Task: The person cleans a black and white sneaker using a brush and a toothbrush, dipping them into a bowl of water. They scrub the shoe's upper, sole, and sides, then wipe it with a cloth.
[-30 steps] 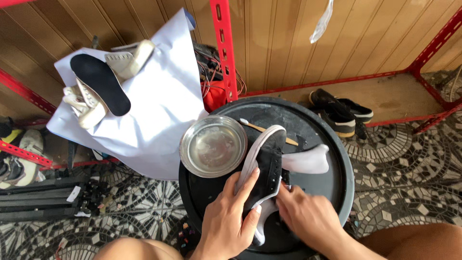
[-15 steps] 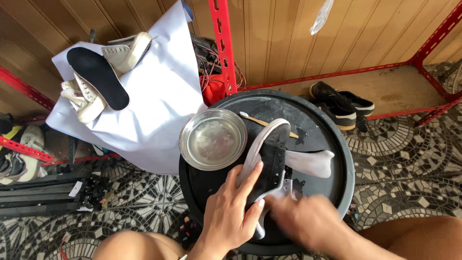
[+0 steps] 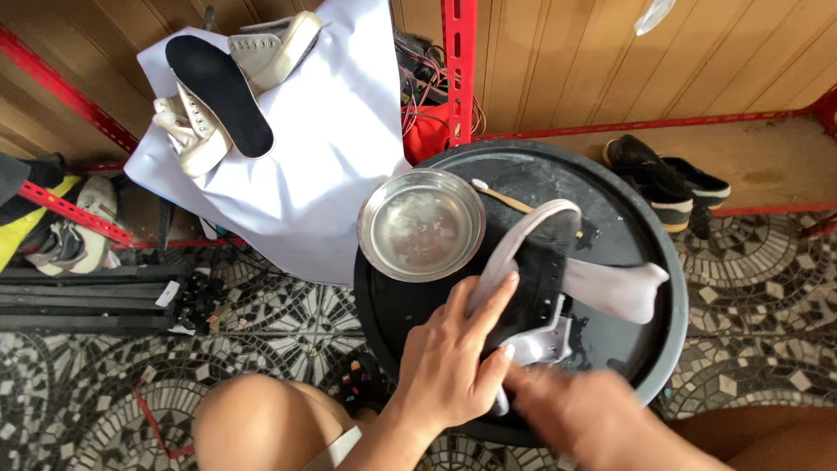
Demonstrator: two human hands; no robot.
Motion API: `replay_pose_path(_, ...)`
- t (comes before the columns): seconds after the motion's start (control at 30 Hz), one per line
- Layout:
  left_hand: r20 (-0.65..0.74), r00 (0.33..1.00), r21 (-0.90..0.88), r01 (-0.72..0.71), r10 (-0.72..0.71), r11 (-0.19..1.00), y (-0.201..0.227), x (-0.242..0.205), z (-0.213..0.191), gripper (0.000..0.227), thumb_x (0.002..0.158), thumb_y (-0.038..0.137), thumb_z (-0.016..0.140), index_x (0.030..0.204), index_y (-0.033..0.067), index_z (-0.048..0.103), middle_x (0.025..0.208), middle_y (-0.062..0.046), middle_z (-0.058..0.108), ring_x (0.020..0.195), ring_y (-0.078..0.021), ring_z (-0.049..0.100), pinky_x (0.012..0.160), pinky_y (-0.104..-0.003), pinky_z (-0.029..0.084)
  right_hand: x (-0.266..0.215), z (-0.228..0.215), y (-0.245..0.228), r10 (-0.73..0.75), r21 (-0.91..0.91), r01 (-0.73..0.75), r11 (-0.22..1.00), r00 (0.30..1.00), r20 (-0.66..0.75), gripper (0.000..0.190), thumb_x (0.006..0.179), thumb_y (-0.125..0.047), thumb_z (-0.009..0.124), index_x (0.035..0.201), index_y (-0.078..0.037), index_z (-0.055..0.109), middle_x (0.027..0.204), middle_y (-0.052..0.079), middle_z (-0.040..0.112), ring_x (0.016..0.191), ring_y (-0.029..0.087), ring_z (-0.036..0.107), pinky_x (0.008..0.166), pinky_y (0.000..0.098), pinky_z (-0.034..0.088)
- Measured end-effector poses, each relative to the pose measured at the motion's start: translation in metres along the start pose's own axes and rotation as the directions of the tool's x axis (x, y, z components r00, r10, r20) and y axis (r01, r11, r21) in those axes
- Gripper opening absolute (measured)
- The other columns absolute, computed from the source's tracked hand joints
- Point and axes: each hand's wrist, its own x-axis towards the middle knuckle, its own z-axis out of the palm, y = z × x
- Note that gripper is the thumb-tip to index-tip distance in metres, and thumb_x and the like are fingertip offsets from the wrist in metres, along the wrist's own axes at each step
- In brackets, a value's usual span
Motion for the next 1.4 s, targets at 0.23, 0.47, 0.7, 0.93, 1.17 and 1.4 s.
replay_pose_path(0.23, 0.003, 1.0, -0.025, -0.031, 0.031, 0.999, -0.002, 0.004, -0.005, 0.074, 0.103, 0.041, 0.049, 0.173, 0.0196, 0.042, 0.15, -0.024, 0.058, 0.107, -0.049, 0.072, 0.08, -0.061, 0.058, 0.002, 0.006, 0.028, 0.128, -0.482, -0.084, 0.872, 0.99, 0.058, 0.05, 0.103, -0.052, 0.06, 0.147, -0.037, 0.043, 0.096, 0.001, 0.074, 0.049, 0.028, 0.075, 0.038, 0.0504, 0.051)
replay_pose_path(0.47, 0.024, 1.0, -0.018, 0.0, 0.001, 1.0, -0.002, 0.002, -0.003, 0.073, 0.103, 0.044, 0.048, 0.173, 0.0221, 0.043, 0.147, -0.017, 0.058, 0.102, -0.0448, 0.073, 0.07, -0.058, 0.059, 0.012, -0.003, 0.008, 0.327, -0.464, -0.202, 0.862, 0.922, 0.206, 0.053, 0.11, -0.056, 0.05, 0.155, -0.034, 0.033, 0.093, 0.006, 0.077, 0.052, 0.035, 0.08, 0.034, 0.0545, 0.054)
replay_pose_path(0.7, 0.032, 0.998, -0.026, -0.048, 0.049, 0.999, -0.003, 0.005, -0.007, 0.073, 0.102, 0.04, 0.051, 0.173, 0.0235, 0.043, 0.148, -0.019, 0.059, 0.106, -0.0459, 0.073, 0.077, -0.057, 0.06, 0.007, -0.006, 0.042, 0.16, -0.621, -0.285, 0.73, 0.955, -0.249, 0.067, 0.102, -0.05, 0.057, 0.162, -0.022, 0.048, 0.082, 0.004, 0.072, 0.035, 0.027, 0.068, 0.03, 0.0503, 0.041)
replay_pose_path(0.93, 0.06, 0.998, -0.029, -0.03, 0.031, 0.999, -0.009, 0.003, 0.001, 0.074, 0.104, 0.047, 0.046, 0.174, 0.0238, 0.04, 0.148, -0.017, 0.058, 0.099, -0.0454, 0.075, 0.068, -0.058, 0.059, 0.016, -0.006, 0.027, 0.305, -0.564, -0.267, 0.781, 0.952, -0.029, 0.044, 0.109, -0.047, 0.051, 0.148, -0.028, 0.042, 0.076, 0.007, 0.071, 0.043, 0.031, 0.071, 0.032, 0.0498, 0.048)
replay_pose_path(1.17, 0.056, 0.998, -0.026, -0.038, 0.04, 0.999, -0.013, 0.009, -0.006, 0.071, 0.106, 0.047, 0.041, 0.174, 0.0241, 0.041, 0.154, -0.018, 0.059, 0.095, -0.0465, 0.077, 0.064, -0.056, 0.058, 0.039, -0.022, 0.03, 0.251, -0.714, -0.256, 0.652, 0.961, -0.115, 0.055, 0.101, -0.024, 0.057, 0.155, -0.016, 0.051, 0.071, -0.001, 0.07, 0.034, 0.014, 0.066, 0.026, 0.0376, 0.042)
replay_pose_path(1.4, 0.067, 0.998, -0.064, -0.004, 0.009, 0.998, -0.014, 0.005, -0.001, 0.072, 0.106, 0.049, 0.04, 0.174, 0.0259, 0.04, 0.152, -0.013, 0.061, 0.091, -0.0432, 0.077, 0.061, -0.054, 0.058, 0.037, -0.028, 0.035, 0.329, -0.592, -0.348, 0.727, 0.933, -0.144, 0.064, 0.108, -0.051, 0.053, 0.167, -0.031, 0.038, 0.071, 0.004, 0.072, 0.043, 0.029, 0.072, 0.033, 0.044, 0.05)
